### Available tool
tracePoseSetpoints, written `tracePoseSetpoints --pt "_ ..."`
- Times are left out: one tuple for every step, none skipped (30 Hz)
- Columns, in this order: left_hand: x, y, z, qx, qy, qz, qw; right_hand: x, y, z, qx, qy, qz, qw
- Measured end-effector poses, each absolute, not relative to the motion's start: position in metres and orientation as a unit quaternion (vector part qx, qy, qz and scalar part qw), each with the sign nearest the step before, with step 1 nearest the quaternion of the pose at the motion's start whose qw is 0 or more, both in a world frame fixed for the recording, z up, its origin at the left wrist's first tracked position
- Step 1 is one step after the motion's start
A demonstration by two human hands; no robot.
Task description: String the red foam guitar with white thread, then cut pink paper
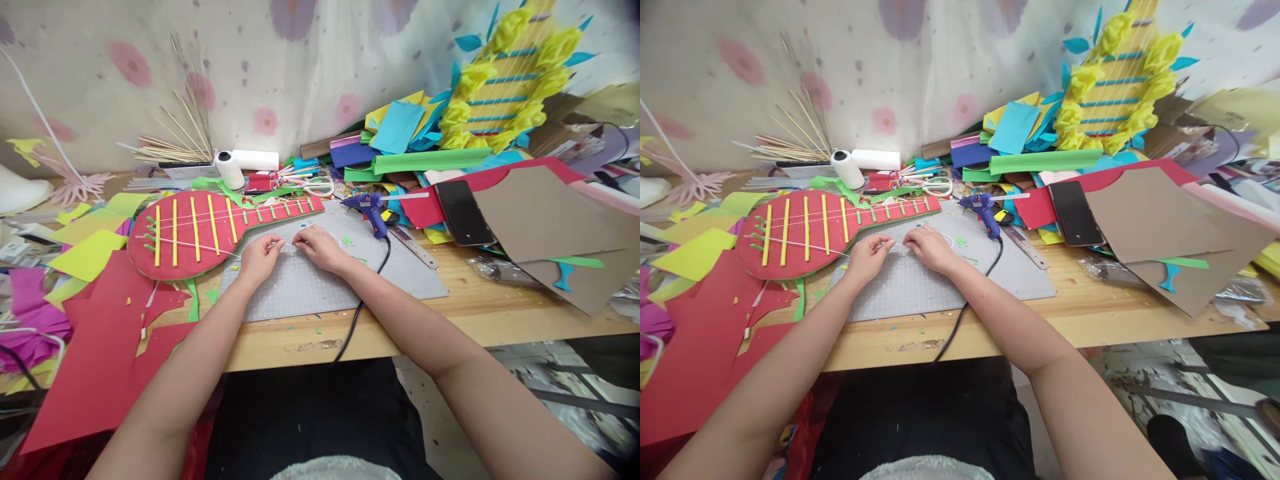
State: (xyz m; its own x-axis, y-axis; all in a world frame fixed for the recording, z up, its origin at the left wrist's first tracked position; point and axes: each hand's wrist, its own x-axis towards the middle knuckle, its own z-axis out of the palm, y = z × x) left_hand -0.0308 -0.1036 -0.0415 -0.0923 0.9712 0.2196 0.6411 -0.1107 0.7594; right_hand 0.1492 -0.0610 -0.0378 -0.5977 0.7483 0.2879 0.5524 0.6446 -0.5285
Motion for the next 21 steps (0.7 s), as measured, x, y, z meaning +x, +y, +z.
tracePoseSetpoints --pt "-0.031 -0.104 -0.041 0.638 0.632 0.384 0.215 0.149 -0.062 -0.037 -0.376 -0.872 0.197 0.244" --pt "-0.031 -0.104 -0.041 0.637 0.633 0.384 0.216 0.149 -0.062 -0.036 -0.379 -0.872 0.197 0.240" --pt "-0.031 -0.104 -0.041 0.635 0.634 0.385 0.218 0.148 -0.063 -0.035 -0.382 -0.871 0.197 0.238" --pt "-0.031 -0.104 -0.041 0.632 0.635 0.387 0.220 0.148 -0.064 -0.034 -0.386 -0.870 0.196 0.237" --pt "-0.031 -0.104 -0.041 0.629 0.635 0.389 0.222 0.148 -0.065 -0.034 -0.391 -0.868 0.194 0.236" --pt "-0.031 -0.104 -0.042 0.626 0.636 0.392 0.223 0.148 -0.065 -0.034 -0.399 -0.865 0.190 0.236" --pt "-0.031 -0.104 -0.042 0.625 0.636 0.394 0.224 0.149 -0.065 -0.034 -0.409 -0.862 0.185 0.237" --pt "-0.031 -0.104 -0.043 0.624 0.635 0.397 0.225 0.149 -0.064 -0.035 -0.421 -0.857 0.180 0.239" --pt "-0.031 -0.104 -0.043 0.624 0.633 0.399 0.225 0.151 -0.062 -0.037 -0.437 -0.849 0.174 0.243" --pt "-0.031 -0.104 -0.043 0.624 0.632 0.400 0.226 0.152 -0.060 -0.039 -0.457 -0.837 0.169 0.250" --pt "-0.032 -0.104 -0.043 0.623 0.631 0.403 0.227 0.155 -0.057 -0.041 -0.478 -0.822 0.168 0.259" --pt "-0.033 -0.104 -0.042 0.621 0.632 0.406 0.227 0.157 -0.054 -0.043 -0.500 -0.805 0.169 0.272" --pt "-0.034 -0.104 -0.041 0.617 0.633 0.409 0.226 0.161 -0.051 -0.045 -0.521 -0.786 0.172 0.287" --pt "-0.036 -0.104 -0.040 0.612 0.635 0.415 0.226 0.164 -0.048 -0.046 -0.539 -0.766 0.176 0.302" --pt "-0.038 -0.104 -0.038 0.606 0.636 0.422 0.224 0.168 -0.045 -0.046 -0.554 -0.749 0.182 0.316" --pt "-0.040 -0.104 -0.037 0.601 0.637 0.430 0.221 0.172 -0.043 -0.046 -0.565 -0.733 0.190 0.328" --pt "-0.043 -0.105 -0.035 0.596 0.637 0.437 0.217 0.175 -0.042 -0.046 -0.574 -0.719 0.199 0.337" --pt "-0.046 -0.105 -0.034 0.594 0.637 0.443 0.213 0.178 -0.041 -0.045 -0.582 -0.707 0.211 0.343" --pt "-0.049 -0.105 -0.033 0.591 0.638 0.448 0.208 0.180 -0.040 -0.044 -0.589 -0.694 0.225 0.348" --pt "-0.052 -0.105 -0.032 0.590 0.639 0.450 0.203 0.182 -0.040 -0.042 -0.595 -0.681 0.241 0.352" --pt "-0.055 -0.105 -0.032 0.588 0.642 0.450 0.198 0.183 -0.040 -0.041 -0.603 -0.665 0.260 0.357"
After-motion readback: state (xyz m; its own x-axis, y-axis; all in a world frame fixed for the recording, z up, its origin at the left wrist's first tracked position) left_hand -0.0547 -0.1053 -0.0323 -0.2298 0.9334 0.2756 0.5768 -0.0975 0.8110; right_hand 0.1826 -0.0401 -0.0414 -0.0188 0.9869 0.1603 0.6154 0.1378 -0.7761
